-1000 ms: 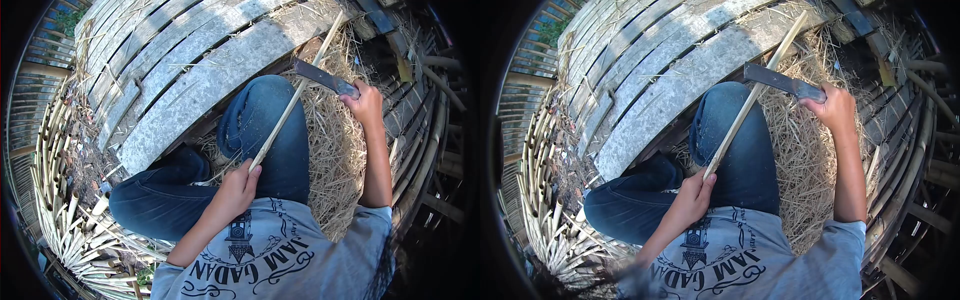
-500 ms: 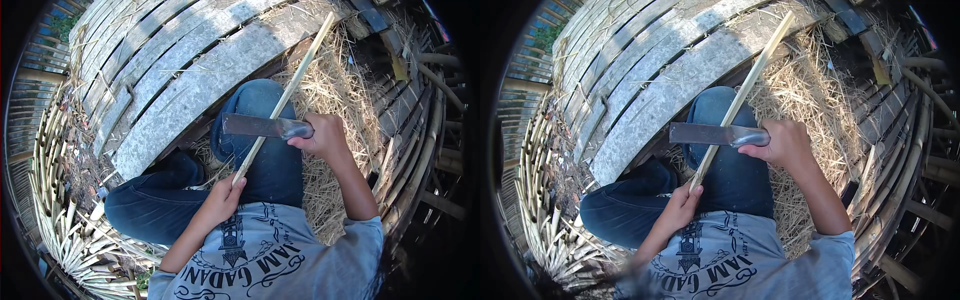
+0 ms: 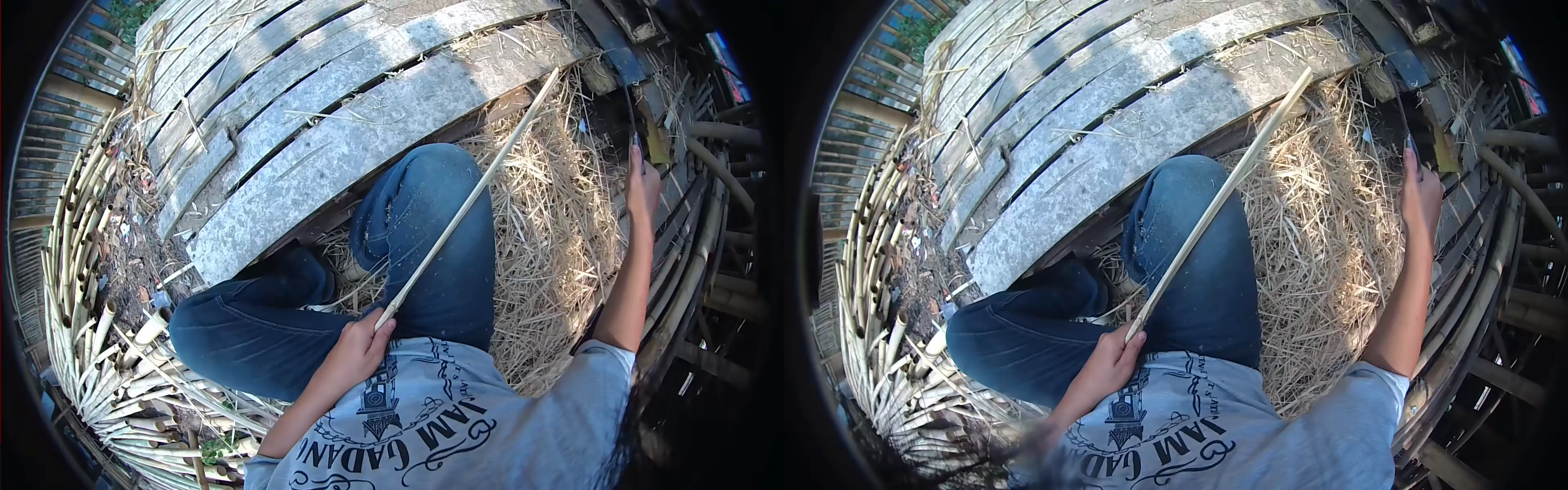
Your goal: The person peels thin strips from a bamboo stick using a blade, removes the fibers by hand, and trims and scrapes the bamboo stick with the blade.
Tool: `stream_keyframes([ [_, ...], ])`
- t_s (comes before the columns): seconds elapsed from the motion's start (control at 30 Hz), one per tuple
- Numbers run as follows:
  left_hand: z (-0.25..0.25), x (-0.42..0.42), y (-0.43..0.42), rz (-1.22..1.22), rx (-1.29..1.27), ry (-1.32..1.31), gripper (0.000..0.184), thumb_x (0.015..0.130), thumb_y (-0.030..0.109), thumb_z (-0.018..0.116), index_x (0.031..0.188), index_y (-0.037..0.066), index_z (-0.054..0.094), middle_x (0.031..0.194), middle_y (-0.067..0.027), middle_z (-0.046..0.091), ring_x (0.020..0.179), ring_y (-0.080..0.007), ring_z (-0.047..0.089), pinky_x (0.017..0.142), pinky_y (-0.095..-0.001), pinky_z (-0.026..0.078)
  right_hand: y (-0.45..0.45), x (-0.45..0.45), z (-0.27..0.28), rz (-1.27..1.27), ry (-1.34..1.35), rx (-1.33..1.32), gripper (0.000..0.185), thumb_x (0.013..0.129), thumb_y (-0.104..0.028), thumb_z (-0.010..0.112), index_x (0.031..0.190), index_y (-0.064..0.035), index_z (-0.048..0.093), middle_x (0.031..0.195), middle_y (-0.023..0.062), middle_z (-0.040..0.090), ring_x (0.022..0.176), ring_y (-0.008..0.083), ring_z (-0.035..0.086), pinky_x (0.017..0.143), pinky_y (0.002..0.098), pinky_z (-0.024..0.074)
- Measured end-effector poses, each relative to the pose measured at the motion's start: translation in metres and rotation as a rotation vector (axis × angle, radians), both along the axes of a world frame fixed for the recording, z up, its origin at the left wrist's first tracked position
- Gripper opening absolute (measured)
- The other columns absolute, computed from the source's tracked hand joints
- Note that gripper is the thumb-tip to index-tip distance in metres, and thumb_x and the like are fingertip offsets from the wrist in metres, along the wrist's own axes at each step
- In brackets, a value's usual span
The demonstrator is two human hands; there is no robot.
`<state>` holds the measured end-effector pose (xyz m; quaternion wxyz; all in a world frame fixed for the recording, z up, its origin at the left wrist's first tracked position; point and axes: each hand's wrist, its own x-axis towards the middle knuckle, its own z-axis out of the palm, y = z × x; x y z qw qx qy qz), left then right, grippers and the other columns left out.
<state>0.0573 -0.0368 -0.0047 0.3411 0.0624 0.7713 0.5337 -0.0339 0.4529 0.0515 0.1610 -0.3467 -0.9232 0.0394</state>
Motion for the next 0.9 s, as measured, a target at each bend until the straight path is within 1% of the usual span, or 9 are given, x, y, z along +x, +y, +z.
stream_keyframes([
  [0.1,0.000,-0.008,0.004,-0.069,0.027,-0.107,0.024,0.099,0.019,0.046,0.088,-0.002,0.050,0.058,-0.0178,0.048,0.051,-0.0319,0.052,0.053,-0.0396,0.040,-0.062,0.032,-0.013,0.311,0.087,-0.453,0.058,0.088,-0.054,0.056,0.066,-0.0006,0.052,0.050,0.0047,0.039,0.049,0.0114,0.040,0.048,0.0320,0.0318],
  [0.27,-0.003,-0.013,0.007,-0.103,0.017,-0.070,0.026,0.100,0.021,0.045,0.089,-0.002,0.051,0.056,-0.0119,0.045,0.050,-0.0180,0.044,0.052,-0.0358,0.039,-0.179,0.021,-0.012,0.835,-0.281,-0.211,0.066,0.066,-0.071,0.068,0.064,-0.0050,0.060,0.050,0.0091,0.055,0.050,0.0286,0.061,0.052,0.0374,0.0494],
  [0.37,0.016,-0.015,0.007,-0.069,-0.067,-0.076,0.026,0.099,0.020,0.046,0.093,-0.004,0.053,0.055,-0.0119,0.045,0.050,-0.0163,0.045,0.052,-0.0351,0.039,-0.140,-0.003,-0.038,0.729,-0.132,-0.334,0.072,0.067,-0.078,0.061,0.061,-0.0060,0.057,0.051,0.0096,0.056,0.048,0.0291,0.060,0.051,0.0383,0.0483],
  [0.5,0.042,-0.012,0.012,-0.007,-0.090,-0.225,0.024,0.099,0.019,0.046,0.095,-0.003,0.054,0.056,-0.0151,0.048,0.049,-0.0227,0.049,0.052,-0.0369,0.040,-0.097,-0.031,-0.037,0.802,-0.193,0.024,0.079,0.073,-0.079,0.053,0.065,-0.0005,0.060,0.056,0.0119,0.058,0.054,0.0271,0.060,0.053,0.0390,0.0474],
  [0.6,0.027,-0.003,0.000,-0.047,-0.087,-0.131,0.023,0.099,0.018,0.046,0.093,-0.002,0.054,0.057,-0.0175,0.049,0.049,-0.0303,0.051,0.053,-0.0377,0.041,-0.008,-0.047,-0.028,-0.174,-0.061,-0.414,0.084,0.080,-0.075,0.046,0.072,0.0074,0.060,0.069,0.0190,0.062,0.066,0.0289,0.060,0.067,0.0404,0.0452],
  [0.67,0.017,0.011,-0.020,-0.068,-0.017,-0.087,0.023,0.099,0.019,0.046,0.090,-0.002,0.053,0.059,-0.0192,0.050,0.052,-0.0351,0.053,0.052,-0.0380,0.041,0.058,-0.006,-0.004,-0.393,-0.131,-0.158,0.086,0.080,-0.075,0.045,0.077,0.0080,0.064,0.077,0.0188,0.065,0.077,0.0313,0.063,0.074,0.0432,0.0463],
  [0.7,0.019,0.007,-0.019,-0.029,-0.023,-0.091,0.023,0.099,0.019,0.046,0.090,-0.002,0.053,0.059,-0.0192,0.050,0.052,-0.0351,0.053,0.052,-0.0380,0.041,0.081,0.015,0.000,-0.392,-0.136,-0.129,0.084,0.079,-0.077,0.045,0.069,0.0050,0.062,0.066,0.0143,0.061,0.063,0.0265,0.062,0.061,0.0415,0.0471],
  [0.77,0.025,-0.007,-0.013,-0.050,-0.004,-0.191,0.024,0.099,0.020,0.048,0.089,-0.001,0.052,0.060,-0.0189,0.049,0.053,-0.0320,0.052,0.053,-0.0377,0.040,0.092,0.061,-0.014,-0.317,0.113,-0.408,0.070,0.085,-0.071,0.045,0.058,-0.0067,0.050,0.049,0.0034,0.047,0.036,0.0146,0.044,0.037,0.0297,0.0330],
  [0.9,-0.002,-0.029,0.024,-0.041,0.259,-0.209,0.040,0.102,0.035,0.041,0.078,0.004,0.047,0.057,-0.0017,0.042,0.053,-0.0086,0.038,0.048,-0.0276,0.034,-0.040,0.097,-0.038,-0.107,0.300,-0.773,0.058,0.092,-0.058,0.047,0.065,-0.0066,0.049,0.049,-0.0013,0.043,0.039,0.0109,0.043,0.038,0.0270,0.0316],
])
